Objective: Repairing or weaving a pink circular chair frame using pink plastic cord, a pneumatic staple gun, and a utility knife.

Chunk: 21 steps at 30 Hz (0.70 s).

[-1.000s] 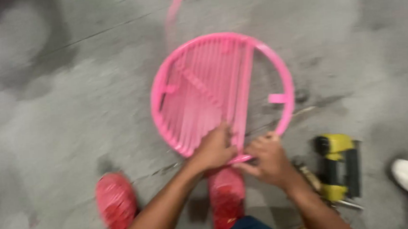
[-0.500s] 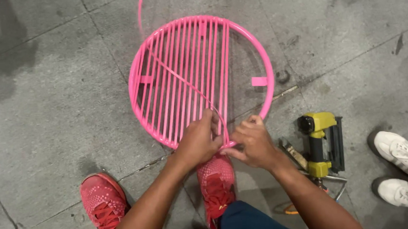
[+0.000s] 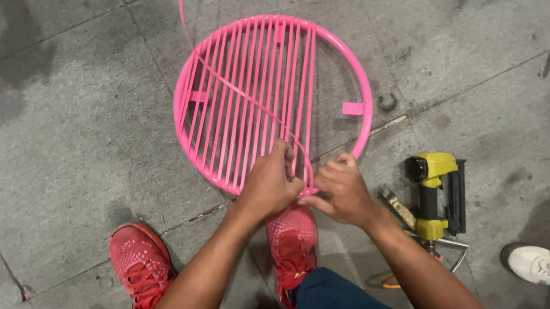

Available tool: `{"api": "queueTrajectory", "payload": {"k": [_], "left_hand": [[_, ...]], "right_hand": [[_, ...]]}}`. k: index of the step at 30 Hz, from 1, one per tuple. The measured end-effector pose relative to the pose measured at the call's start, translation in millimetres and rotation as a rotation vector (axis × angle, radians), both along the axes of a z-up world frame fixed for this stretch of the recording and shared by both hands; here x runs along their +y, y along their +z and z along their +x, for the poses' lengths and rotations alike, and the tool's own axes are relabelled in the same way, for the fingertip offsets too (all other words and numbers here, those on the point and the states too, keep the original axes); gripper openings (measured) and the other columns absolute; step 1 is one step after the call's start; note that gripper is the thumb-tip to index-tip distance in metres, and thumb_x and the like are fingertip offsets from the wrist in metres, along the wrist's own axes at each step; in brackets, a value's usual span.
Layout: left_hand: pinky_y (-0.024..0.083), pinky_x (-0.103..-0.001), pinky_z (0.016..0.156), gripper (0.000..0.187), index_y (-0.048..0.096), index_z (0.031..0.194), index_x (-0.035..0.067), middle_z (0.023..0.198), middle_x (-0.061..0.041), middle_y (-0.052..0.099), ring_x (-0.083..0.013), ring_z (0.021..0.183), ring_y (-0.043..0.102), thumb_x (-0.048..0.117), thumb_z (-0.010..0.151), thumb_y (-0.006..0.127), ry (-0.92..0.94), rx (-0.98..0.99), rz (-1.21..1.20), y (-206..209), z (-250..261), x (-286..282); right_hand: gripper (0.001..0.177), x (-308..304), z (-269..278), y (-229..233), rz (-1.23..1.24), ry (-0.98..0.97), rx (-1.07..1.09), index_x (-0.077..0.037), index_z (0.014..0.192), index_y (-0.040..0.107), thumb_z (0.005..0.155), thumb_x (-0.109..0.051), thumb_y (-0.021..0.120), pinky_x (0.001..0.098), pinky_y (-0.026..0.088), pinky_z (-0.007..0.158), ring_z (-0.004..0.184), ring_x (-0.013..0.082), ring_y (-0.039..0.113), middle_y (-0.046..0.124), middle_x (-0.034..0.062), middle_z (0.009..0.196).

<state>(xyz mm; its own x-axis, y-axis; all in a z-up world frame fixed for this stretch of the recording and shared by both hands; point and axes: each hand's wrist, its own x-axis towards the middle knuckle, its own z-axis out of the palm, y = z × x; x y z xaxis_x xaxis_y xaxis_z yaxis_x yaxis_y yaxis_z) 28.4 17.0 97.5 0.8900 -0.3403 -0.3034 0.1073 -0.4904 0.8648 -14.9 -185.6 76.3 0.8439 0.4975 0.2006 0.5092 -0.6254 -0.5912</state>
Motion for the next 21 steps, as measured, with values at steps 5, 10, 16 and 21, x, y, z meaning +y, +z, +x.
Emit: {"api": "queueTrajectory", "payload": {"k": [5, 10, 16, 21], "left_hand": [[0.055, -0.047, 0.069, 0.038, 0.057, 0.107, -0.001, 0.079, -0.022, 0.068, -0.0373, 0.075, 0.072, 0.014, 0.075, 0.071, -0.002, 0.136, 0.051, 20, -2, 9], [0.053, -0.045, 0.077, 0.027, 0.07, 0.101, -0.003, 0.091, -0.02, 0.065, -0.0365, 0.087, 0.066, 0.013, 0.079, 0.072, 0.11, -0.314, 0.024, 12, -29, 11], [0.052, -0.043, 0.07, 0.023, 0.073, 0.084, 0.0, 0.085, -0.015, 0.066, -0.031, 0.08, 0.066, 0.022, 0.083, 0.079, 0.164, -0.136, 0.053, -30, -30, 1], [0.051, -0.038, 0.06, 0.026, 0.073, 0.084, 0.001, 0.068, -0.009, 0.066, -0.0165, 0.063, 0.062, 0.026, 0.086, 0.079, 0.234, 0.147, -0.123, -83, -8, 9]], "right_hand": [[0.036, 7, 6, 5, 0.03, 0.077, 0.029, -0.01, 0.079, 0.067, 0.077, -0.041, 0.085, 0.0467, 0.038, 0.087, 0.076, 0.0234, 0.058, 0.058, 0.0045, 0.073], [0.031, 7, 7, -17, 0.055, 0.186, 0.011, -0.009, 0.08, 0.067, 0.073, -0.033, 0.085, 0.0488, 0.04, 0.094, 0.084, 0.0261, 0.06, 0.06, 0.0054, 0.078], [0.027, 15, 4, -10, -0.002, 0.221, 0.026, -0.008, 0.082, 0.069, 0.073, -0.029, 0.083, 0.0504, 0.041, 0.097, 0.091, 0.0287, 0.061, 0.063, 0.007, 0.084], [0.031, 9, 6, -14, -0.134, 0.115, -0.023, -0.007, 0.081, 0.07, 0.076, -0.036, 0.08, 0.0535, 0.04, 0.098, 0.091, 0.0305, 0.06, 0.062, 0.0093, 0.085]]}}
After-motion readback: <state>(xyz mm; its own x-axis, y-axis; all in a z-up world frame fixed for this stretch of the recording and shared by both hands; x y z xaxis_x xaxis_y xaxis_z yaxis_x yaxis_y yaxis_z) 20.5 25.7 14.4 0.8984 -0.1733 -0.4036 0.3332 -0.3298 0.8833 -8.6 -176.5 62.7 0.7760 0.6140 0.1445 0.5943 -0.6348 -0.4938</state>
